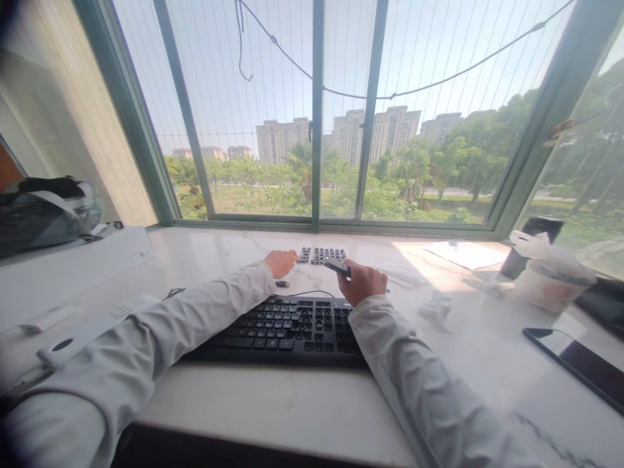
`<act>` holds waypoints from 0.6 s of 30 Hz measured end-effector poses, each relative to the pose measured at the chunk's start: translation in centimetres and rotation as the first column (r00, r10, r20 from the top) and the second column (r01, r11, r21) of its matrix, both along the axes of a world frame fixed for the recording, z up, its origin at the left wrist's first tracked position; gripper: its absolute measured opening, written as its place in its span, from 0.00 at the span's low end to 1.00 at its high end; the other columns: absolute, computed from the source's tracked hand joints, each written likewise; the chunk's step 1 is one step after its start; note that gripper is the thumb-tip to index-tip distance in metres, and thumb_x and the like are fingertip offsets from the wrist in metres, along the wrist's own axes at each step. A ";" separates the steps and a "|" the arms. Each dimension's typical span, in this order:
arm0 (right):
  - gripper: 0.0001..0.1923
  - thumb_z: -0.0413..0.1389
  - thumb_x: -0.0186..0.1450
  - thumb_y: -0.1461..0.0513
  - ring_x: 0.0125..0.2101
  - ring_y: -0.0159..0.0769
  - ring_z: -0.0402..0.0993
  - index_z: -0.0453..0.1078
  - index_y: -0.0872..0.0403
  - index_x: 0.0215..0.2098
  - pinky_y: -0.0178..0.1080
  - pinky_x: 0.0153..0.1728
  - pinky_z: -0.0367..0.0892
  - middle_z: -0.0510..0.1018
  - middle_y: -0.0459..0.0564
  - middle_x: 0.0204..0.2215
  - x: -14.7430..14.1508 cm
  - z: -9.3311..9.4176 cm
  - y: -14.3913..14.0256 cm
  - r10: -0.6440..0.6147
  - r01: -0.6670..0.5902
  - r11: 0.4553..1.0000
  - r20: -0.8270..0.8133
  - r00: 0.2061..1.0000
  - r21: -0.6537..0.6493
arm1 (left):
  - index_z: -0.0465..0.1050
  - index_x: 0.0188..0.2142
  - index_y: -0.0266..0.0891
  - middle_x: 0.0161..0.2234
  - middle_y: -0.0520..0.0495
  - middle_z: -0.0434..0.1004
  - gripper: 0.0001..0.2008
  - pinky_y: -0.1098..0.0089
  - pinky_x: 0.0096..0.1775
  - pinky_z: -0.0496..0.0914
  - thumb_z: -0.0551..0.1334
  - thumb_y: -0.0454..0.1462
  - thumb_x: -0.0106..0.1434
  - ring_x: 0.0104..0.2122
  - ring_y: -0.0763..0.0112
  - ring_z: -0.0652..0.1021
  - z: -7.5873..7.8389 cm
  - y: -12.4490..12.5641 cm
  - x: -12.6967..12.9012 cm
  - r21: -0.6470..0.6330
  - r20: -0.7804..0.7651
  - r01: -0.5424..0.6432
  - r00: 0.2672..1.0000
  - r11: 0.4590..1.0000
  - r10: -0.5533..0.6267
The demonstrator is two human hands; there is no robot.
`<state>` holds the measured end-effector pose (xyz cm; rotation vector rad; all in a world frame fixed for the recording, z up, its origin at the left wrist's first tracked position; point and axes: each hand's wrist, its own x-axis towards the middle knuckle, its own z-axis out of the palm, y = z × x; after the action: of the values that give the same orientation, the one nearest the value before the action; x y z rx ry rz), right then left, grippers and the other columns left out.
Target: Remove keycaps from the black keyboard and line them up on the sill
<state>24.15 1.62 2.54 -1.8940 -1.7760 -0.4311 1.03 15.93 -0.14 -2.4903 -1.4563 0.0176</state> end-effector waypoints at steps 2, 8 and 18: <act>0.12 0.51 0.63 0.54 0.26 0.36 0.70 0.74 0.50 0.34 0.37 0.26 0.44 0.78 0.50 0.25 0.0 0.0 0.0 0.003 -0.003 1.000 0.003 1.000 -0.005 | 0.70 0.53 0.41 0.51 0.39 0.71 0.18 0.61 0.46 0.68 0.52 0.34 0.66 0.43 0.59 0.76 -0.4 0.3 0.3 0.010 -0.018 -0.001 1.000 1.000 0.001; 0.12 0.52 0.63 0.54 0.27 0.37 0.72 0.74 0.50 0.35 0.37 0.27 0.44 0.79 0.50 0.25 -0.3 0.2 -0.2 0.005 -0.005 1.000 0.013 1.000 -0.020 | 0.65 0.57 0.42 0.52 0.37 0.70 0.21 0.61 0.45 0.68 0.53 0.33 0.65 0.44 0.59 0.76 -1.3 1.2 0.3 0.031 -0.042 0.004 0.999 1.000 -0.003; 0.13 0.51 0.63 0.53 0.28 0.38 0.73 0.74 0.49 0.37 0.37 0.27 0.46 0.79 0.50 0.26 -0.4 0.2 -0.3 0.011 -0.011 0.999 0.015 1.000 -0.033 | 0.65 0.57 0.44 0.50 0.39 0.72 0.21 0.61 0.44 0.68 0.54 0.34 0.65 0.43 0.58 0.76 -1.7 1.8 0.5 0.049 -0.034 0.019 0.999 0.999 -0.017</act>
<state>23.71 1.34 2.70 -1.9073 -1.8128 -0.4164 1.55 17.77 -1.85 -2.4521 -1.4045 0.0196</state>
